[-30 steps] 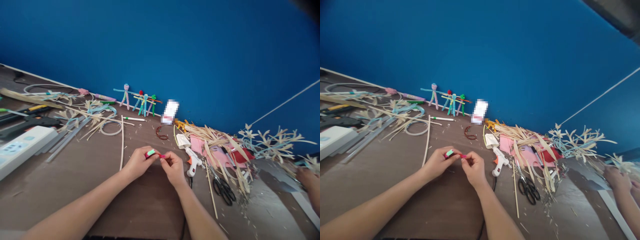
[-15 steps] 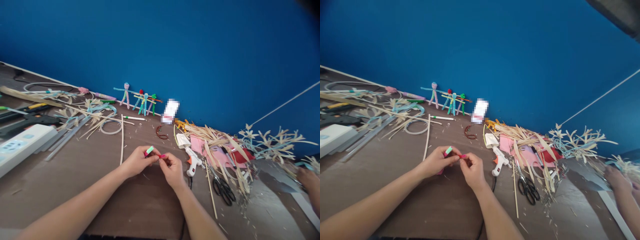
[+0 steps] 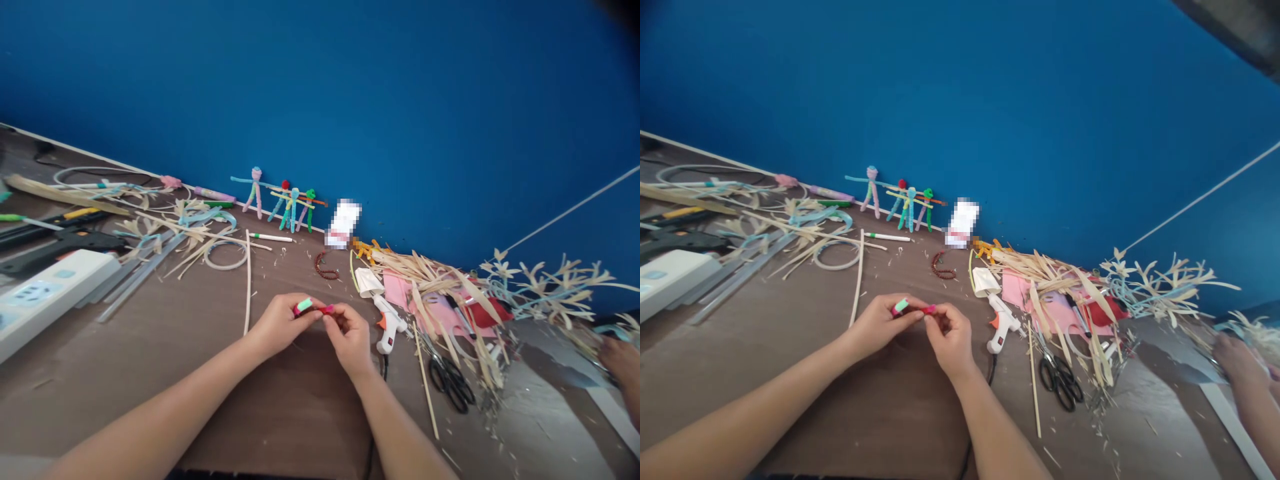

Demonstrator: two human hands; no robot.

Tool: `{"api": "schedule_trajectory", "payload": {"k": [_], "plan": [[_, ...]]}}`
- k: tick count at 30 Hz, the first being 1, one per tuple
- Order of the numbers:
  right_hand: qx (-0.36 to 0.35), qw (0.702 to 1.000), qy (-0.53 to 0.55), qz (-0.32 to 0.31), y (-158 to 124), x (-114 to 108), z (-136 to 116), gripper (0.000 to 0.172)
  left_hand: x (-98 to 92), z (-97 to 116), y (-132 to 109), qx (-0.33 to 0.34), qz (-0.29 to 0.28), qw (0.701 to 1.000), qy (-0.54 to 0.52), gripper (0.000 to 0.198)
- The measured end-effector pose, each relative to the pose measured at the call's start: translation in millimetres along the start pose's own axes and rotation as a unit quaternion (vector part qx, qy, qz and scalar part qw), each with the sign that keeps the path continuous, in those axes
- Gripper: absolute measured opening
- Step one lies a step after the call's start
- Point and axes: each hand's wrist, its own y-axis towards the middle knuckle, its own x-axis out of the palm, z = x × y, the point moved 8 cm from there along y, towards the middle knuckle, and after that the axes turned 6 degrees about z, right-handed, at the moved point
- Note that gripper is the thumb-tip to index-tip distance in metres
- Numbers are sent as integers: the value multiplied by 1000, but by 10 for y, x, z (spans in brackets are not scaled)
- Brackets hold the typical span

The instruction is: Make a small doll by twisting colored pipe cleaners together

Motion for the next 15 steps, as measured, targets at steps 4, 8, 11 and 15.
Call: {"api": "schedule_trajectory", "payload": {"k": [4, 8, 11, 15], "plan": [[-11, 1000, 7, 17, 13, -16, -21, 7, 15, 148, -52, 114, 6, 991, 63, 21], [-37, 999, -21, 25, 0, -4, -80, 11, 9, 125, -59, 111, 22, 990, 84, 21], [-64, 996, -48, 35, -20, 2, -142, 13, -27, 108, -46, 91, 44, 991, 84, 19], [-94, 993, -60, 46, -39, -7, -218, 14, -38, 65, -26, 55, 49, 997, 37, 17]]}}
